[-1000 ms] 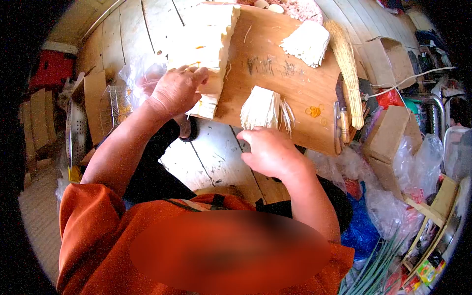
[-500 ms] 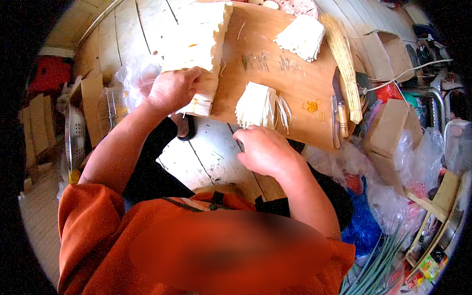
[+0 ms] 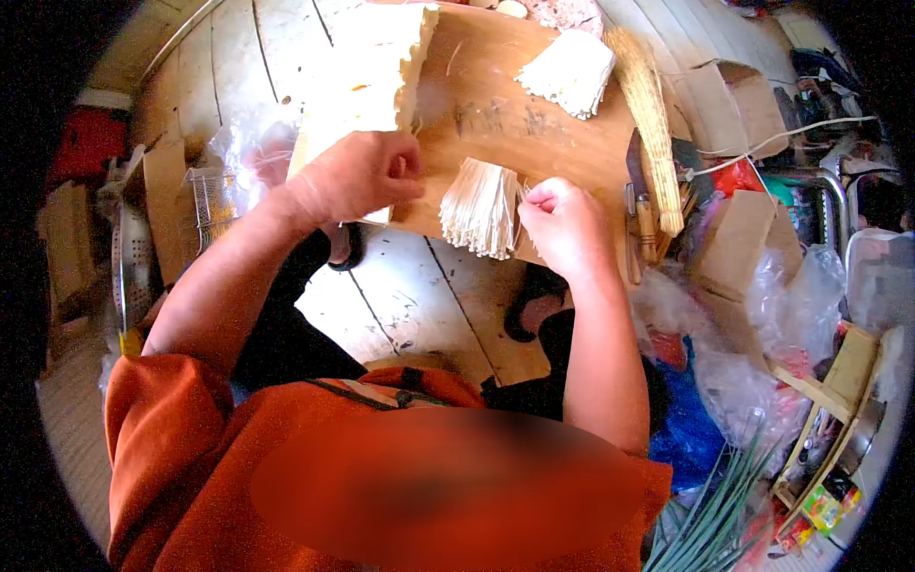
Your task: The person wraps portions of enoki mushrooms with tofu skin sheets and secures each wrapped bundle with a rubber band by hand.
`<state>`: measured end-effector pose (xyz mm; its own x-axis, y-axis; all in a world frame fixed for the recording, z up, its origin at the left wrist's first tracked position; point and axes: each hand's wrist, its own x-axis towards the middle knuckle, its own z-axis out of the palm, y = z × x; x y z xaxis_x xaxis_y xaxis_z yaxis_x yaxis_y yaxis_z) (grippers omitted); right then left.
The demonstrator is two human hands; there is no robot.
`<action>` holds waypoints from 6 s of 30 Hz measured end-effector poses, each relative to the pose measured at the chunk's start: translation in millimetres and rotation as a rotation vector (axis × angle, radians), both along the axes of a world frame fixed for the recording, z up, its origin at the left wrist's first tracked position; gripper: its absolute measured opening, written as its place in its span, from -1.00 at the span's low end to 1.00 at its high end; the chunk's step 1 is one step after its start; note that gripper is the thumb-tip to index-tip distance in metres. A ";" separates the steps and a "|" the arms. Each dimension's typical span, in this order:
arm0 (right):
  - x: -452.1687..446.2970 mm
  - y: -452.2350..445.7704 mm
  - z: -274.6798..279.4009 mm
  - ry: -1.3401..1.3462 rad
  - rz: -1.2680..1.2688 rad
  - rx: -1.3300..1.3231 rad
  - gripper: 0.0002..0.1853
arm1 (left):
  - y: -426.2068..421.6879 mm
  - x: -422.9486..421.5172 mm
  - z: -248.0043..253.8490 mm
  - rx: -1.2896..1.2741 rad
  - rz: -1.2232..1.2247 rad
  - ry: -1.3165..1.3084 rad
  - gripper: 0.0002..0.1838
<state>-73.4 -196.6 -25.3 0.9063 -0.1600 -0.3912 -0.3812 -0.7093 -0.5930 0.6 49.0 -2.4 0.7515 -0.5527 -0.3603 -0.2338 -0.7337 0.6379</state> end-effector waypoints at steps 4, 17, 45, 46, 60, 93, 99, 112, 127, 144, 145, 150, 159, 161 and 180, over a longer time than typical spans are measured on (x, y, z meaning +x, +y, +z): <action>2.5 -10.6 -37.1 0.005 -0.045 0.004 -0.72 | -33.6 -11.3 -15.8 0.062 0.000 0.063 -0.46; -7.0 20.0 -26.5 -0.005 0.054 0.040 -0.78 | -53.9 -4.7 -69.7 0.116 0.134 0.185 -0.19; -2.4 -15.9 -1.5 0.229 0.073 -0.273 -0.51 | -73.1 -17.1 -54.2 -0.321 0.226 0.651 -0.61; -1.2 -17.3 -5.8 0.256 0.079 -0.296 -0.50 | -73.8 -18.2 -59.6 -0.288 0.199 0.678 -0.59; -3.2 -4.4 -35.7 0.117 -0.122 0.104 -0.57 | -62.1 -23.7 -51.9 -0.371 0.215 0.626 -0.77; -16.3 -21.1 -21.6 0.088 -0.299 1.082 -0.76 | -69.2 -2.9 -37.3 0.139 -0.307 0.144 -0.76; -13.8 -5.7 -2.5 -0.113 -0.183 0.894 -0.77 | -69.7 -7.7 -14.5 -0.631 0.053 0.430 -0.46; -13.1 18.5 10.0 -0.110 0.017 0.655 -0.59 | -65.3 -25.0 -37.7 -0.958 0.467 0.670 -0.59; -3.0 20.3 -55.7 -0.285 0.028 0.354 -0.84 | -52.5 -13.3 -26.7 -1.282 0.645 0.972 -0.77; -10.7 4.2 37.8 -0.019 -0.121 1.009 -0.64 | -50.2 -29.1 -6.4 -0.825 0.085 1.154 -0.75; -12.5 9.3 38.8 -0.047 -0.063 0.994 -0.66 | -50.2 -28.3 -12.0 -0.814 0.010 1.146 -0.74; -13.5 9.1 32.4 -0.089 -0.027 0.883 -0.75 | -52.1 -26.4 -9.8 -0.794 -0.028 1.082 -0.69; -11.8 22.2 35.0 -0.104 -0.141 0.804 -0.81 | -57.3 -31.8 -19.6 -0.757 -0.121 0.782 -0.75; -11.7 24.0 27.7 -0.140 -0.152 0.792 -0.83 | -58.5 -35.4 -17.1 -0.753 -0.031 0.794 -0.73; -11.0 36.6 11.8 -0.071 -0.325 1.287 -0.67 | -60.9 -35.3 -8.8 -0.247 0.043 0.126 -0.73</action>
